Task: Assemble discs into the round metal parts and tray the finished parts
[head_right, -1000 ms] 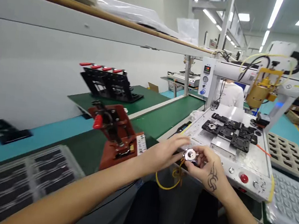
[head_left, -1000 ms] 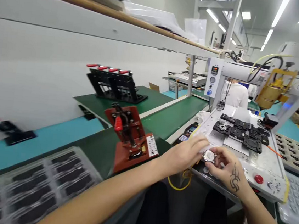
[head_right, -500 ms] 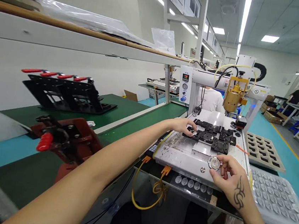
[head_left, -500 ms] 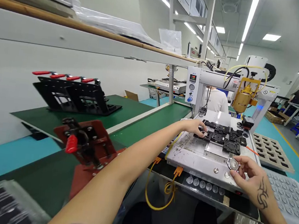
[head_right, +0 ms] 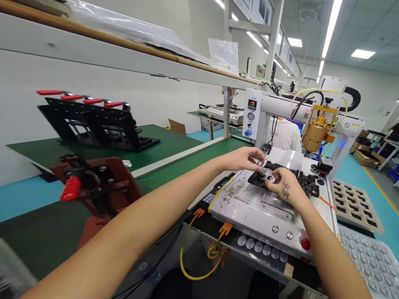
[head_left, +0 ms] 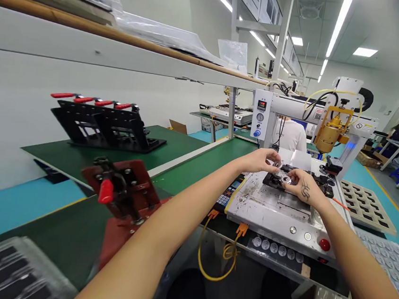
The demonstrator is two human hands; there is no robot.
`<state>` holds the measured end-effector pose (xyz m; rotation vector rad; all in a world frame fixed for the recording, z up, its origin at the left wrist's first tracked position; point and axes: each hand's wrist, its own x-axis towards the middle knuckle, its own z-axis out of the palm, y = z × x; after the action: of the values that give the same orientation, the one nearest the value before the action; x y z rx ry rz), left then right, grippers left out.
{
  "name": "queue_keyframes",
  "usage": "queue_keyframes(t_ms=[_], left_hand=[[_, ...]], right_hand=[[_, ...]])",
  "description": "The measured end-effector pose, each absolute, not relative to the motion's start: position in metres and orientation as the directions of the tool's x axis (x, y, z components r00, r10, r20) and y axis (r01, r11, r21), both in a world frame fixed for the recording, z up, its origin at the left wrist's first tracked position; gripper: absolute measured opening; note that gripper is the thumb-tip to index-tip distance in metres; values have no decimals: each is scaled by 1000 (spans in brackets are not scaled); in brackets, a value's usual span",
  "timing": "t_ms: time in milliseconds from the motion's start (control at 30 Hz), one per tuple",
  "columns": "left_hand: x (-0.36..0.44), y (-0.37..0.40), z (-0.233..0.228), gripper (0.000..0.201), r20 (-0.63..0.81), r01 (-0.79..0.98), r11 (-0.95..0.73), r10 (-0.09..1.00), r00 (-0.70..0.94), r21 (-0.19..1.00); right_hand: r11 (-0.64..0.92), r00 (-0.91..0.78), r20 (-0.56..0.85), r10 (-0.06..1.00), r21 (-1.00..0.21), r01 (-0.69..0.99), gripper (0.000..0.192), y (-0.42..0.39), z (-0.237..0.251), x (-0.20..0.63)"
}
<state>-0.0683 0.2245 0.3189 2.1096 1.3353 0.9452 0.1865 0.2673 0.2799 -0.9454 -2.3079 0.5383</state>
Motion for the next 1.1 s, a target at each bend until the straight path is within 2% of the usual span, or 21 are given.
queue_keyframes(t_ms=[233, 367, 667, 800, 900, 967, 1033, 1100], left_hand=[[-81, 161, 322, 50, 373, 367, -419, 908, 192, 831], [-87, 125, 319, 50, 378, 365, -403, 915, 140, 839], [-82, 66, 299, 42, 449, 377, -437, 891, 59, 817], [-65, 55, 289, 44, 461, 376, -434, 887, 19, 819], [-56, 40, 273, 41, 450, 387, -416, 893, 3, 823], [-55, 27, 256, 40, 422, 400, -378, 906, -22, 835], [-57, 16, 237, 40, 384, 408, -330, 922, -54, 851], [-56, 9, 217, 40, 334, 397, -283, 940, -64, 873]], right_hand=[[664, -688, 182, 703, -515, 542, 34, 305, 277, 148], [695, -717, 163, 678, -461, 552, 31, 306, 278, 146], [736, -677, 295, 675, -339, 587, 20, 297, 273, 141], [719, -611, 380, 694, -352, 599, 30, 274, 282, 156], [708, -492, 525, 695, -379, 596, 38, 236, 281, 211], [690, -293, 685, 667, -421, 589, 35, 201, 269, 262], [565, -43, 732, 680, -486, 666, 30, 167, 246, 312], [433, 103, 726, 680, -510, 743, 33, 143, 216, 352]])
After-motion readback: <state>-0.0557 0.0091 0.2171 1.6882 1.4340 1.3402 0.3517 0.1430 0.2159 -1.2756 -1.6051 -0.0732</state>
